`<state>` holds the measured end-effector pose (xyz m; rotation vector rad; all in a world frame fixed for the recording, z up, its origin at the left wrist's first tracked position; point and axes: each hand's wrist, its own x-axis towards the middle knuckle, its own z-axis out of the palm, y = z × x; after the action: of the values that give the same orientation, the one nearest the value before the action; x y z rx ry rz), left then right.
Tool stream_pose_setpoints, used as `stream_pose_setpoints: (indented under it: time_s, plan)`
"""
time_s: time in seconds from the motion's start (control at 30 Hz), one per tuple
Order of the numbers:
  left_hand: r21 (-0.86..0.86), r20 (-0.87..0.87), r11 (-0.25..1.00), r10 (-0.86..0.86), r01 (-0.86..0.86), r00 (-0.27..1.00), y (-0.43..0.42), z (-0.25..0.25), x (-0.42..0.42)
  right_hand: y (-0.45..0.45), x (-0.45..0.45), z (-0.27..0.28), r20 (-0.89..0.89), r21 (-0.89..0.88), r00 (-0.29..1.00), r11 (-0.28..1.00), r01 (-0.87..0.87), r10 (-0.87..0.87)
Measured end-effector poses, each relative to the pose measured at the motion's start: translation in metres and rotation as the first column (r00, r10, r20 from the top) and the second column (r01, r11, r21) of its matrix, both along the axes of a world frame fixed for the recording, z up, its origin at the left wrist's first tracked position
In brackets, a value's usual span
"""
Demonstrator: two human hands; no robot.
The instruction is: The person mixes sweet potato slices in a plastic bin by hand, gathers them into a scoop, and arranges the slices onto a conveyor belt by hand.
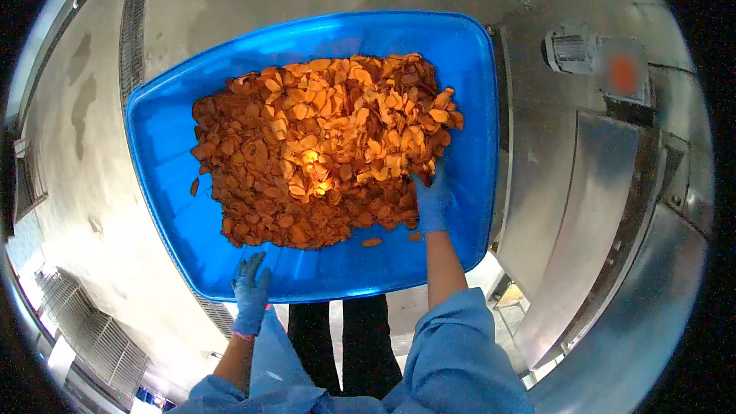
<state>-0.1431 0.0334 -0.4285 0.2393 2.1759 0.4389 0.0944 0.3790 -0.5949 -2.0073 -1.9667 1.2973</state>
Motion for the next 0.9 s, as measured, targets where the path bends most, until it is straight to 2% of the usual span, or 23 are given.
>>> stream_pose_setpoints:
  time_s: [0.07, 0.1, 0.13, 0.17, 0.2, 0.23, 0.27, 0.3, 0.33, 0.37, 0.4, 0.47, 0.5, 0.57, 0.6, 0.63, 0.67, 0.7, 0.73, 0.8, 0.87, 0.9]
  plan:
    - [-0.097, 0.021, 0.983, -0.154, 0.155, 0.988, 0.002, 0.016, 0.01, -0.003, -0.006, 0.026, 0.099, 0.091, 0.995, 0.995, -0.043, 0.034]
    - [-0.159, 0.114, 0.97, -0.169, 0.186, 0.979, 0.011, 0.027, 0.008, -0.006, -0.004, 0.027, 0.1, 0.09, 0.995, 0.995, -0.039, 0.03]
    - [-0.158, 0.114, 0.97, -0.17, 0.186, 0.979, 0.003, 0.026, 0.01, -0.007, 0.002, 0.026, 0.133, -0.007, 0.991, 1.0, -0.022, 0.023]
    - [-0.037, 0.15, 0.997, -0.064, 0.07, 0.987, -0.012, 0.022, 0.017, -0.006, 0.009, 0.024, 0.169, -0.103, 0.985, 0.995, -0.003, 0.02]
    - [0.077, 0.202, 0.995, 0.039, -0.055, 0.979, -0.029, 0.015, 0.025, -0.003, 0.02, 0.014, 0.175, -0.103, 0.984, 0.995, -0.005, 0.023]
    - [0.206, 0.319, 0.938, 0.206, -0.28, 0.925, -0.038, 0.007, 0.031, 0.003, 0.036, -0.005, 0.086, -0.099, 0.996, 0.995, -0.032, 0.04]
    - [0.296, 0.456, 0.816, 0.335, -0.496, 0.824, -0.047, 0.0, 0.037, 0.01, 0.048, -0.016, -0.006, -0.092, 0.998, 0.994, -0.057, 0.057]
    - [0.389, 0.271, 0.842, 0.284, -0.374, 0.92, -0.038, 0.01, 0.036, 0.016, 0.054, -0.018, 0.003, -0.095, 0.998, 0.994, -0.055, 0.055]
    - [0.453, 0.068, 0.861, 0.227, -0.232, 0.972, -0.032, 0.021, 0.031, 0.019, 0.054, -0.019, -0.191, -0.282, 0.974, 0.957, 0.061, -0.119]
    - [0.435, -0.005, 0.887, 0.172, -0.153, 0.985, -0.029, 0.029, 0.024, 0.02, 0.052, -0.02, -0.276, -0.379, 0.937, 0.92, 0.099, -0.214]
    - [0.433, -0.004, 0.888, 0.173, -0.154, 0.985, -0.033, 0.028, 0.023, 0.02, 0.049, -0.018, -0.338, -0.477, 0.886, 0.869, 0.13, -0.318]
    - [0.217, -0.199, 0.971, -0.053, 0.097, 0.979, -0.043, 0.025, 0.024, 0.024, 0.026, 0.003, -0.227, -0.63, 0.893, 0.757, 0.17, -0.389]
    - [0.218, -0.203, 0.972, -0.047, 0.092, 0.978, -0.044, 0.027, 0.027, 0.023, 0.016, 0.006, -0.231, -0.63, 0.894, 0.76, 0.163, -0.384]
    - [0.249, -0.044, 0.962, 0.125, -0.111, 0.991, -0.043, 0.028, 0.032, 0.024, -0.005, 0.009, -0.142, -0.441, 0.989, 0.893, -0.091, 0.031]
    - [0.257, -0.058, 0.96, 0.129, -0.11, 0.99, -0.045, 0.028, 0.035, 0.027, -0.002, -0.006, -0.157, -0.433, 0.987, 0.896, -0.101, 0.035]
    - [0.247, 0.003, 0.958, 0.147, -0.143, 0.989, -0.05, 0.026, 0.039, 0.028, 0.011, -0.036, -0.076, -0.451, 0.997, 0.892, -0.035, 0.001]
    - [0.232, 0.068, 0.958, 0.16, -0.171, 0.985, -0.056, 0.025, 0.041, 0.025, 0.007, -0.032, -0.037, -0.457, 0.999, 0.889, 0.002, -0.022]
    - [0.212, 0.057, 0.963, 0.157, -0.166, 0.986, -0.059, 0.022, 0.046, 0.022, 0.003, -0.027, 0.0, -0.462, 0.999, 0.886, 0.04, -0.045]
    - [0.216, 0.048, 0.963, 0.154, -0.161, 0.987, -0.059, 0.026, 0.047, 0.018, -0.023, 0.02, -0.03, -0.497, 0.998, 0.867, 0.037, -0.06]
    - [0.226, 0.109, 0.956, 0.167, -0.188, 0.98, -0.059, 0.039, 0.05, 0.001, -0.023, 0.032, -0.06, -0.534, 0.996, 0.845, 0.03, -0.073]
    - [0.242, 0.11, 0.949, 0.178, -0.2, 0.978, -0.063, 0.053, 0.052, -0.032, 0.008, -0.025, -0.064, -0.33, 0.998, 0.944, -0.005, -0.017]
    - [0.152, 0.121, 0.966, 0.194, -0.211, 0.974, -0.059, 0.065, 0.05, -0.048, 0.01, -0.019, -0.142, -0.339, 0.988, 0.941, 0.007, -0.059]
